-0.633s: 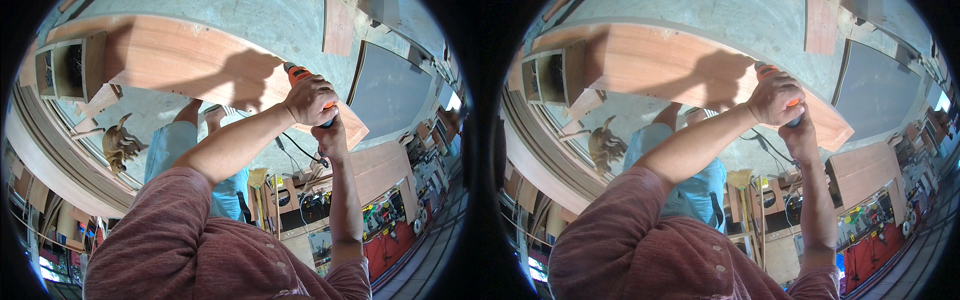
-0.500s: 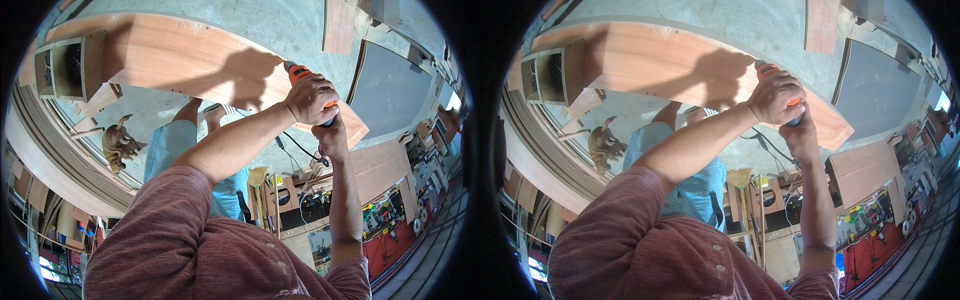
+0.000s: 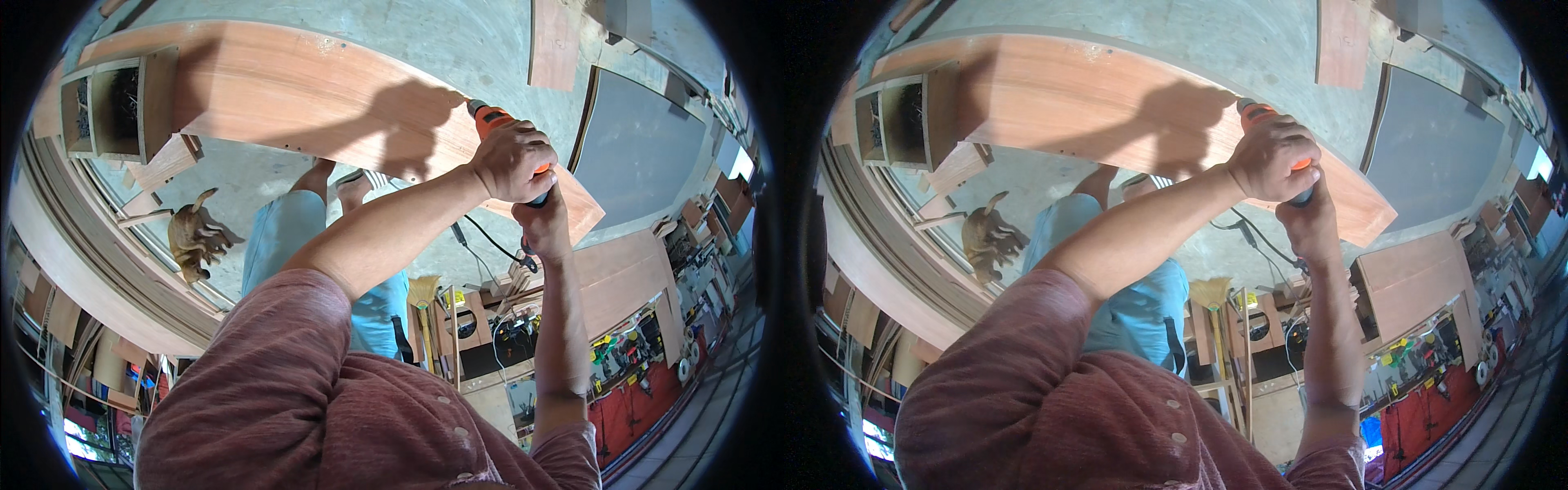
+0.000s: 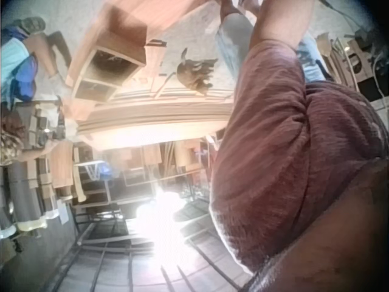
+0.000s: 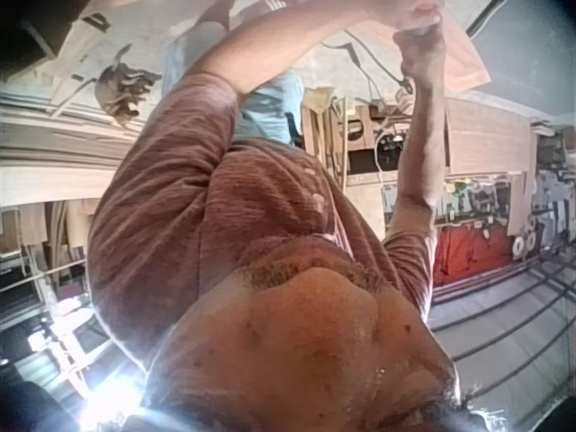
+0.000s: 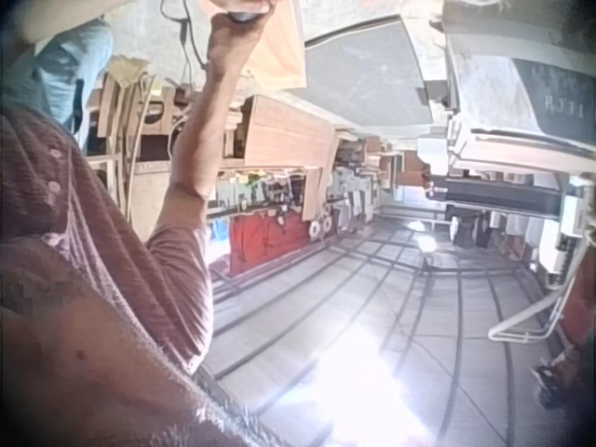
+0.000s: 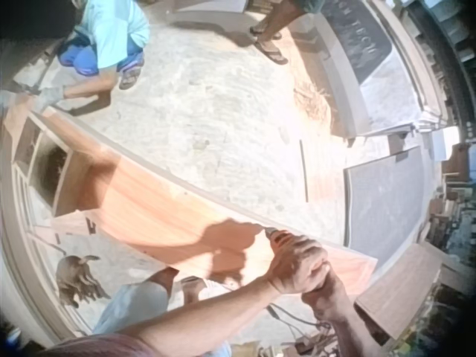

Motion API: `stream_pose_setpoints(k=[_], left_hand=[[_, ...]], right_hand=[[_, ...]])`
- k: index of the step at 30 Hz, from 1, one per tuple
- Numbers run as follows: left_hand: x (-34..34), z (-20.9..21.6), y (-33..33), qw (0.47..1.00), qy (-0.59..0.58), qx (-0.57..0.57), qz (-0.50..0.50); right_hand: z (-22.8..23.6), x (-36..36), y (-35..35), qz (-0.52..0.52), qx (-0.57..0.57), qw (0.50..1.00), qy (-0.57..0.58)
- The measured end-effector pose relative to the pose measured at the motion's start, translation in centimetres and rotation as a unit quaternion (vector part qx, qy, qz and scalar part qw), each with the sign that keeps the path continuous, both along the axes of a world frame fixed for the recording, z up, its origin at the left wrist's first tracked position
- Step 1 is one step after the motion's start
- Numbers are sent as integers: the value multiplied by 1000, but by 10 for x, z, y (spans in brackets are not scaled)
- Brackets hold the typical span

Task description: The person uses an orange power drill to drive screws into a large, curved wooden panel. They work on the panel while it is positioned on the floor, occasionally adjusting their grip and position. Another person is visible in the background assisting with the assembly.

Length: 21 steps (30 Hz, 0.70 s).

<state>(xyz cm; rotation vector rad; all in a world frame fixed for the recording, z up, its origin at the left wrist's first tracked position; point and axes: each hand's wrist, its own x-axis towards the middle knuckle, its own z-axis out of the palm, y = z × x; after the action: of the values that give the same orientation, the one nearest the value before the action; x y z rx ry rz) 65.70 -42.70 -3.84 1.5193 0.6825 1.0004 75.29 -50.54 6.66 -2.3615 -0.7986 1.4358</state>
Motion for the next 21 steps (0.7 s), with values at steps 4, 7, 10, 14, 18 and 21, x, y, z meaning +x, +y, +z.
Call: stream_pose_setpoints(k=[4, 7, 10, 14, 18, 21], left_hand=[[2, 21, -2, 1000, -9, 10, -6], [6, 67, -9, 998, 6, 29, -50], [15, 109, -33, 985, 42, 67, -152], [32, 136, -73, 918, 116, 124, -357], [70, 134, -121, 876, 164, 135, -432], [87, 119, -150, 938, 32, 126, -320]], right_hand=[[18, -9, -11, -38, 12, 999, -21], [59, -10, -31, -115, 3, 993, 25], [91, -10, -93, -222, 28, 973, 54], [95, -32, -159, -364, 68, 919, 133], [62, -25, -222, -460, 133, 857, 189], [31, -12, -256, -541, 182, 787, 234]])
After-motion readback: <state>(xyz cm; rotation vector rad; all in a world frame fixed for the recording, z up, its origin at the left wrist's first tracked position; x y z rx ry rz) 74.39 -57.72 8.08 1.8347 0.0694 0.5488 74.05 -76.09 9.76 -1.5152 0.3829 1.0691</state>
